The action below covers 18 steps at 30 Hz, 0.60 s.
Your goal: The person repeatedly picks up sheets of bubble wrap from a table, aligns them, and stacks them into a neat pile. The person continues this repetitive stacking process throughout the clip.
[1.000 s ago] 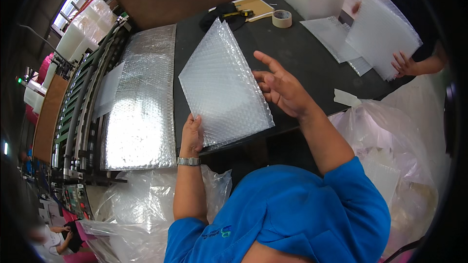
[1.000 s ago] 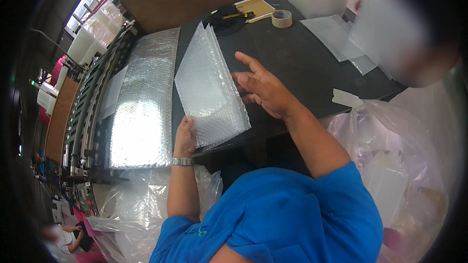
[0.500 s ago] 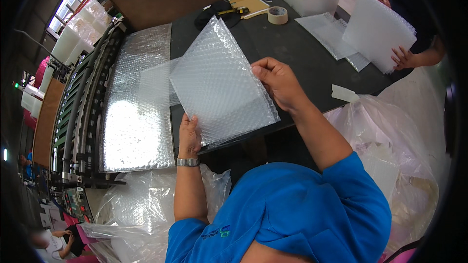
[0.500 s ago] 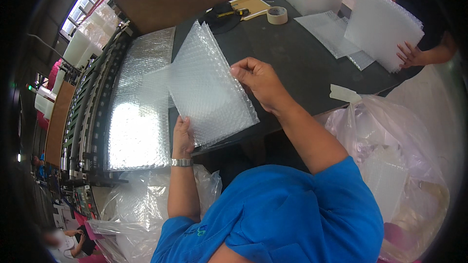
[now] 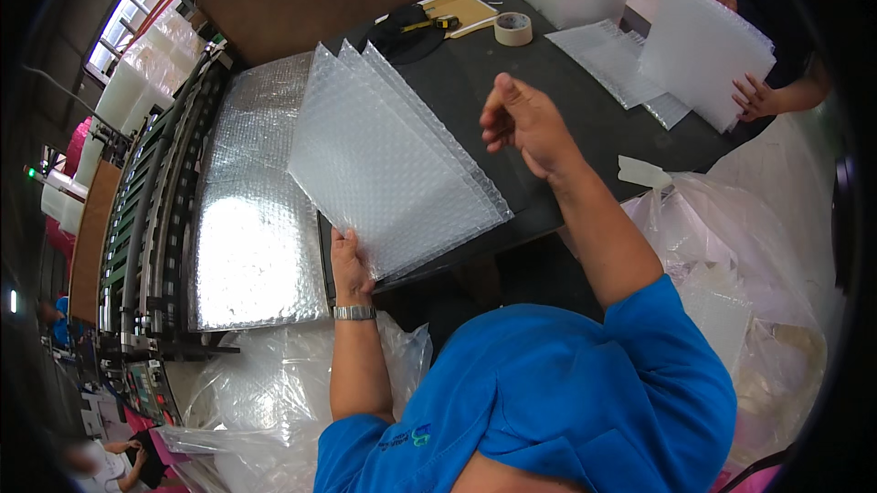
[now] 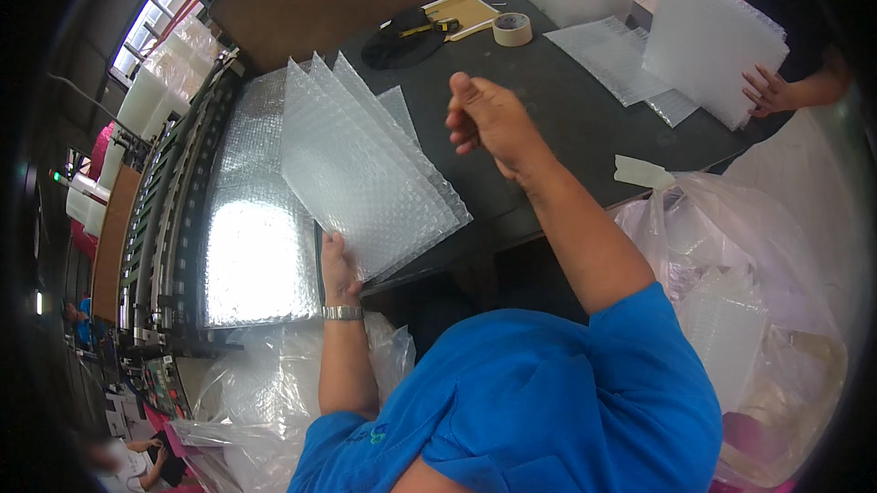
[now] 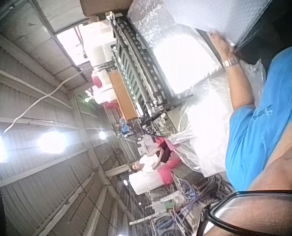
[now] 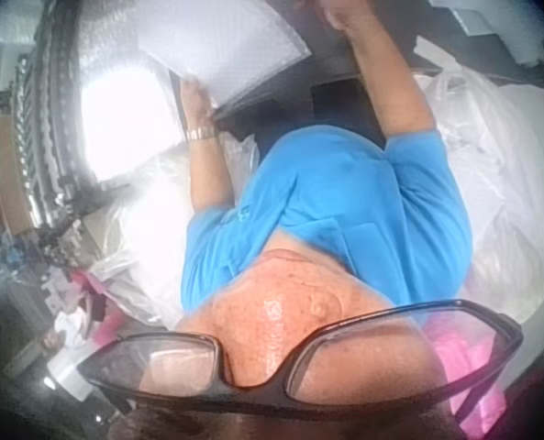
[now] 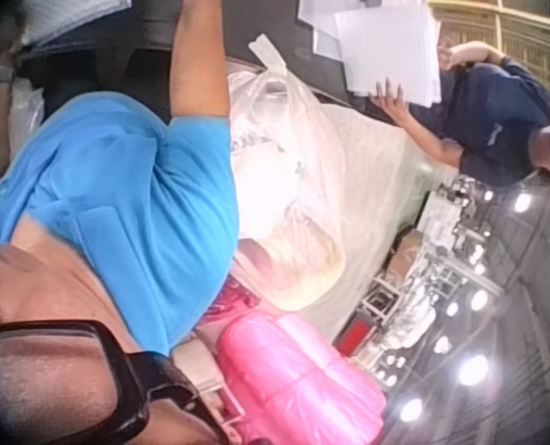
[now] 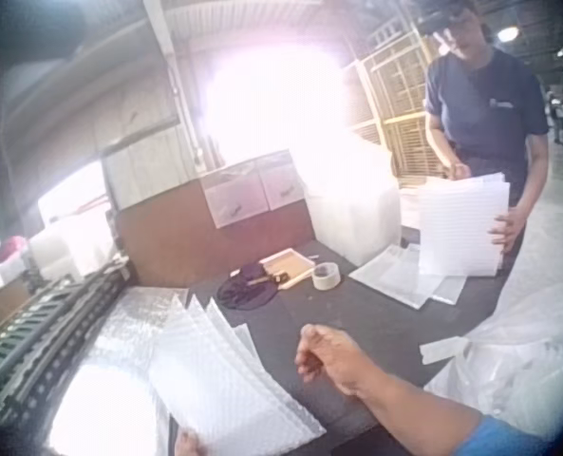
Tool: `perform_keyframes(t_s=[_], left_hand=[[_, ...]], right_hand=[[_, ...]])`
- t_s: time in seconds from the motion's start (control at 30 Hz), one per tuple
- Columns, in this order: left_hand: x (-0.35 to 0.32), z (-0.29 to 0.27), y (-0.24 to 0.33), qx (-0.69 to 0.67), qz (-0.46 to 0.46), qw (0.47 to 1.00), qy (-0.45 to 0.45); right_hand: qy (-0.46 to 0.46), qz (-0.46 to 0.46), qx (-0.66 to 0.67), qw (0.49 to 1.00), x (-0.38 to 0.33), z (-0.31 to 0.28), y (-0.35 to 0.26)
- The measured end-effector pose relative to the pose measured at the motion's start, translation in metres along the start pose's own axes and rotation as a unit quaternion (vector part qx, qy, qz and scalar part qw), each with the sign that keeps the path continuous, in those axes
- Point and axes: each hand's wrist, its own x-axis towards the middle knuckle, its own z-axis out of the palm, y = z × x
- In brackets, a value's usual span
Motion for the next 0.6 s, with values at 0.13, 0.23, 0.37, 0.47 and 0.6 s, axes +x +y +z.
perform_keyframes(t_s=[0.13, 0.23, 0.37, 0.47, 0.6], left_hand=[[-0.002, 0.007, 0.001, 0.001, 0.013, 1.0, -0.014], [-0.003, 0.006, 0.001, 0.014, 0.017, 1.0, -0.02], [-0.001, 0.002, -0.003, 0.001, 0.018, 1.0, -0.021], [-0.002, 0.001, -0.002, 0.008, 0.016, 1.0, -0.018], [-0.003, 0.002, -0.001, 0.006, 0.019, 1.0, -0.014]], right_hand=[[-0.072, -0.036, -0.179, 0.981, 0.008, 0.015, 0.01], [-0.01, -0.173, -0.286, 0.942, 0.019, 0.021, 0.017], [0.075, -0.155, -0.157, 0.972, 0.042, 0.011, 0.014], [0.032, -0.036, -0.171, 0.984, 0.039, 0.012, -0.001], [0.001, -0.056, -0.241, 0.969, 0.033, 0.024, 0.004]])
